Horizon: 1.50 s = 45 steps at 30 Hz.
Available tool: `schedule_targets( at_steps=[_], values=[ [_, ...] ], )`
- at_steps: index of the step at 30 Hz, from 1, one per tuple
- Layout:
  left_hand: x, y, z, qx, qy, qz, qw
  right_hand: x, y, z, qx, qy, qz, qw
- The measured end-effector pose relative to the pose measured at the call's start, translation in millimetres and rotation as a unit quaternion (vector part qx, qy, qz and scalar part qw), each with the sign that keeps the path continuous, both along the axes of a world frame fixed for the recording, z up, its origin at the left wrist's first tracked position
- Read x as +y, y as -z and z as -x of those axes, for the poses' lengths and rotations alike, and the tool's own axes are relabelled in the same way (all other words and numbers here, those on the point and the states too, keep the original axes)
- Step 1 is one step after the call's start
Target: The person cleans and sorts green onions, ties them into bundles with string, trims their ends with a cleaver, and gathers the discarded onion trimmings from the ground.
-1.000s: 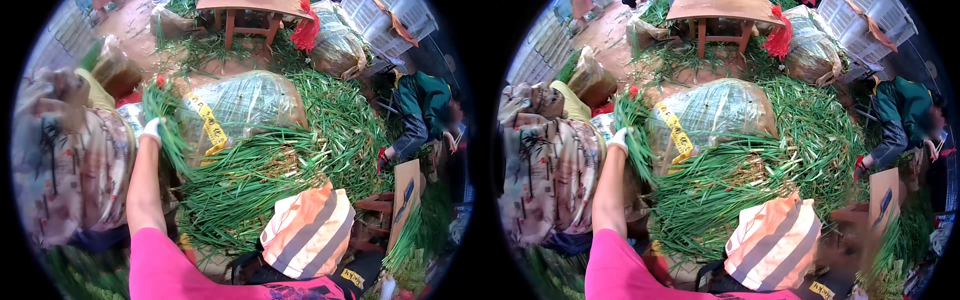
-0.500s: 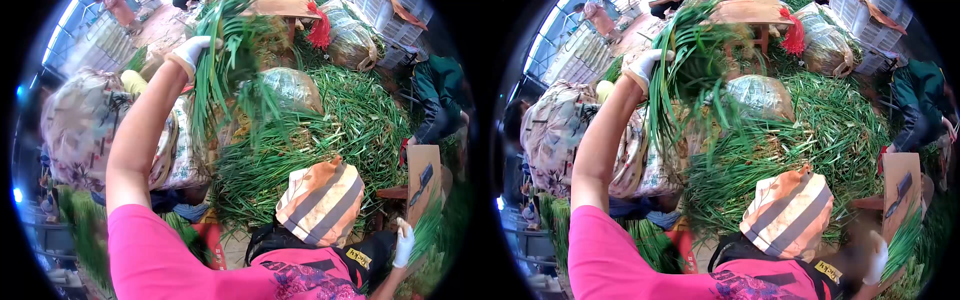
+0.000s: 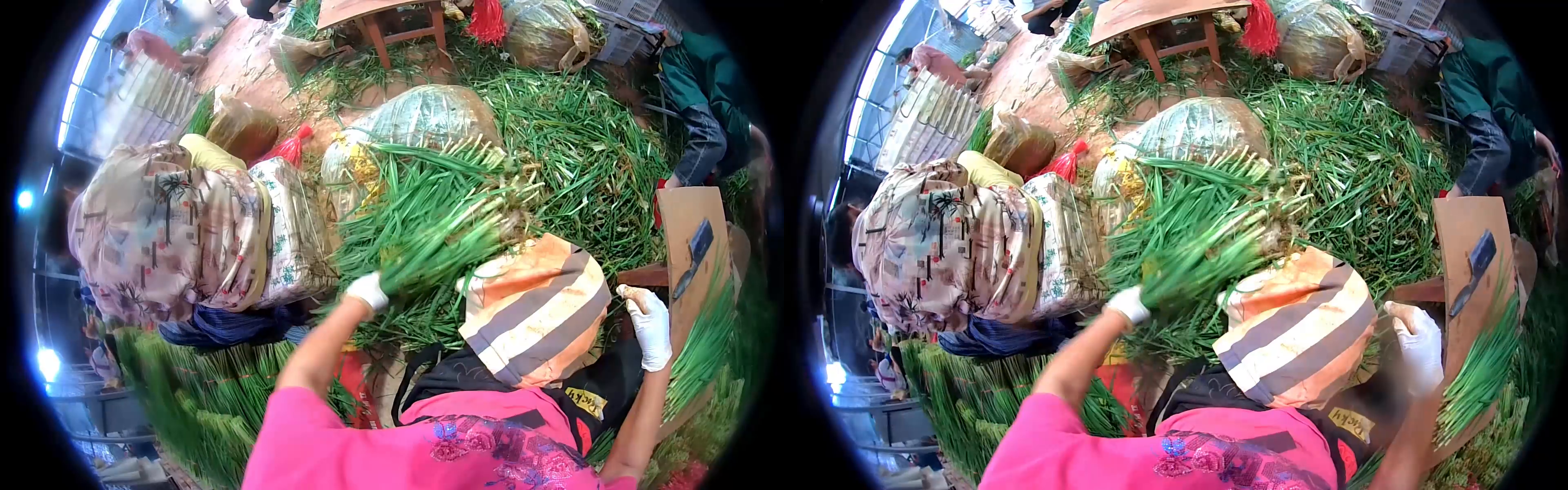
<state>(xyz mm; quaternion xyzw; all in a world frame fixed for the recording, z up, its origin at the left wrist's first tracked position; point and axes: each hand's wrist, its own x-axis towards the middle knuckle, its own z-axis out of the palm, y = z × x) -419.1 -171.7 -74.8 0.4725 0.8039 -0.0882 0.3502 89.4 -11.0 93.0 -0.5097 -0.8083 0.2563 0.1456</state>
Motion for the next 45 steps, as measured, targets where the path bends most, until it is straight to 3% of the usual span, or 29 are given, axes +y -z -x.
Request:
schedule_targets(
  at_steps=[1,2,5,8,12,14,17,18,20,21,22,24,25,26,28,30,33,34,36,37,38,39,40,42,45],
  values=[
    [-24.0,49.8,-3.3,0.0,-0.036,-0.046,0.998,2.1,-3.9,3.1,0.004,-0.007,0.002,1.0],
    [-34.2,74.8,-10.7,0.009,-0.075,-0.008,0.997,4.3,-5.2,5.9,0.006,-0.014,0.004,1.0],
    [-52.2,90.1,-22.8,-0.006,-0.074,-0.072,0.995,8.5,-3.8,10.6,0.024,0.008,0.034,0.999],
    [-39.5,56.4,-11.0,-0.007,0.007,-0.033,0.999,11.6,8.3,15.5,0.011,0.007,0.045,0.999],
    [-5.5,-10.1,28.3,-0.05,0.169,0.126,0.976,4.3,11.1,13.7,-0.041,-0.002,0.03,0.999],
    [19.2,-70.6,50.3,-0.089,0.121,0.163,0.975,-1.1,12.2,-2.1,-0.052,-0.033,0.0,0.998],
    [53.7,-67.7,114.5,-0.016,0.157,0.042,0.987,-16.3,-13.1,1.8,-0.017,0.146,0.123,0.981],
    [77.5,-72.4,125.5,0.027,0.141,0.002,0.99,-18.9,-20.1,4.7,0.02,0.217,0.186,0.958],
    [127.7,-30.5,149.6,-0.125,-0.122,-0.121,0.977,-28.6,2.0,-27.3,-0.011,0.147,0.093,0.985],
    [153.9,-4.4,152.2,-0.215,-0.256,-0.194,0.922,-38.3,21.9,-49.5,-0.07,0.14,0.053,0.986],
    [181.1,21.0,150.3,-0.301,-0.378,-0.259,0.836,-40.0,9.5,-39.4,0.004,0.151,0.099,0.984],
    [231.0,60.0,144.2,-0.391,-0.527,-0.243,0.714,-52.7,8.0,-42.6,0.02,0.166,0.108,0.98],
    [255.0,91.1,133.2,-0.358,-0.599,-0.248,0.672,-58.5,1.2,-38.9,-0.018,0.161,0.093,0.982],
    [277.8,118.6,127.4,-0.284,-0.631,-0.216,0.688,-65.2,-4.3,-37.7,-0.057,0.159,0.078,0.983],
    [306.6,131.0,99.3,-0.088,-0.581,-0.216,0.78,-83.6,0.5,-54.3,-0.048,0.199,0.065,0.977],
    [305.1,108.7,75.9,-0.049,-0.522,-0.198,0.828,-98.2,-6.9,-72.8,-0.094,0.219,0.117,0.964],
    [290.6,138.8,98.5,-0.111,-0.49,-0.278,0.818,-110.4,-8.6,-82.4,-0.101,0.264,0.172,0.944],
    [280.8,135.1,104.4,-0.141,-0.468,-0.334,0.806,-109.7,-7.2,-83.9,-0.108,0.258,0.166,0.946],
    [271.4,101.7,97.6,-0.204,-0.515,-0.459,0.695,-107.3,-3.2,-87.0,-0.118,0.244,0.152,0.95],
    [272.7,92.5,104.9,-0.279,-0.519,-0.541,0.6,-101.4,0.0,-93.3,-0.171,0.172,0.12,0.963],
    [269.9,64.5,104.3,-0.32,-0.496,-0.572,0.57,-103.8,29.6,-101.7,0.003,0.283,0.081,0.956],
    [267.2,38.0,104.4,-0.362,-0.471,-0.598,0.538,-93.6,19.1,-87.3,0.001,0.252,0.075,0.965],
    [268.5,21.4,111.2,-0.36,-0.402,-0.626,0.563,-73.2,9.3,-73.1,0.0,0.219,0.067,0.973],
    [258.3,-59.6,82.2,-0.433,-0.346,-0.609,0.567,-41.8,6.0,-57.9,0.066,0.255,0.117,0.958],
    [236.1,-142.4,39.0,-0.549,-0.241,-0.527,0.602,4.6,-18.1,3.7,0.155,0.158,0.02,0.975]
  ],
)
